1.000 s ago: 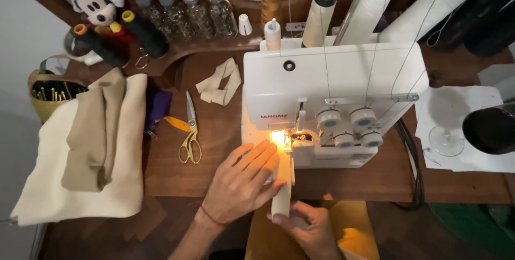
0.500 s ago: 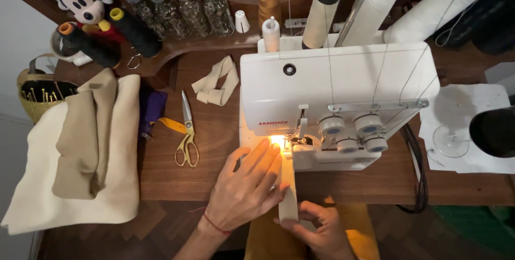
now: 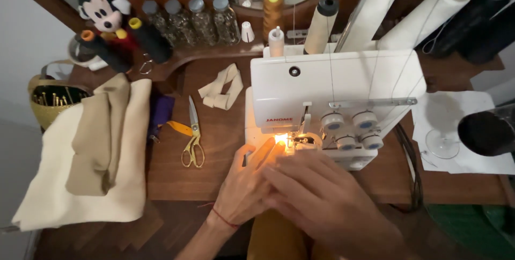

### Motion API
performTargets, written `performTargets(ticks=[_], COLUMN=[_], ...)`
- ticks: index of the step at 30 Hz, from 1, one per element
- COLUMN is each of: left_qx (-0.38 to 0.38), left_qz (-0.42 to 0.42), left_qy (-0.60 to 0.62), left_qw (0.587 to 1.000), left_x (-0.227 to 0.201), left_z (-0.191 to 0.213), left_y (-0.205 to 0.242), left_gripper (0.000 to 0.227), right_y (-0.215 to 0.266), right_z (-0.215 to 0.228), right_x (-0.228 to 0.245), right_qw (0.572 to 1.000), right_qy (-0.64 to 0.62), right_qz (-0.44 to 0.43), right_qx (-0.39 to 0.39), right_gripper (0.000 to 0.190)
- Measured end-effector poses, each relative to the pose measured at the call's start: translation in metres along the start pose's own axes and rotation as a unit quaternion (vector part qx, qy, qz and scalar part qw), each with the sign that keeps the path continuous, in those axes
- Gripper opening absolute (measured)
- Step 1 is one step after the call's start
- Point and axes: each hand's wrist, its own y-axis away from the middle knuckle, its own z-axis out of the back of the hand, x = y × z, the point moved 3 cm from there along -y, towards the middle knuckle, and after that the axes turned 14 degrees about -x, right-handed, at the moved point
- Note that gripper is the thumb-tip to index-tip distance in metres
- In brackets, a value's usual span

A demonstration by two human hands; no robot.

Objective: Sewing a strip of fabric using an overlock sewing machine.

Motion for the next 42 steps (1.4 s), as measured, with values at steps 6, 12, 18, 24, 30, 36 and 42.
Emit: performTargets(ticks=[6,12,18,24,30,36,42], left_qx=[-0.025,-0.019,-0.053,-0.084,-0.037,-0.044,-0.072], left_qz=[-0.023,-0.015,-0.027,-0.043,-0.01,0.07,-0.02], left_qy=[-0.06,-0.032,-0.023,-0.034,-0.011,0.156,0.09], left_qw=[0.998,0.999,0.998,0.995,0.999,0.984,0.993], left_x=[-0.008,-0.009,-0.012,-0.014,-0.011,0.005,0.002], left_z=[0.003,0.007,0.015,0.017,0.012,0.0,0.016], left_y=[0.003,0.004,0.003,0.006,0.011,0.022,0.005], left_gripper=[0.034,0.024,0.024,0.023,0.029,0.034,0.035], right_y=[-0.093,-0.121,-0.121,-0.122,-0.084,-0.045,0.11], right_z=[-0.078,-0.14,-0.165,-0.167,-0.171,-0.039,-0.055], right_x=[-0.019,-0.039,-0.077,-0.061,-0.047,0.045,-0.03], right_qw=[0.833,0.595,0.405,0.476,0.7,0.975,0.903], right_qy=[0.447,0.602,0.692,0.636,0.493,0.106,0.047], right_qz=[0.187,0.124,0.048,0.099,0.154,0.192,-0.402], right_qx=[0.268,0.517,0.596,0.599,0.494,0.04,-0.145], right_gripper=[0.033,0.042,0.039,0.033,0.021,0.017,0.026])
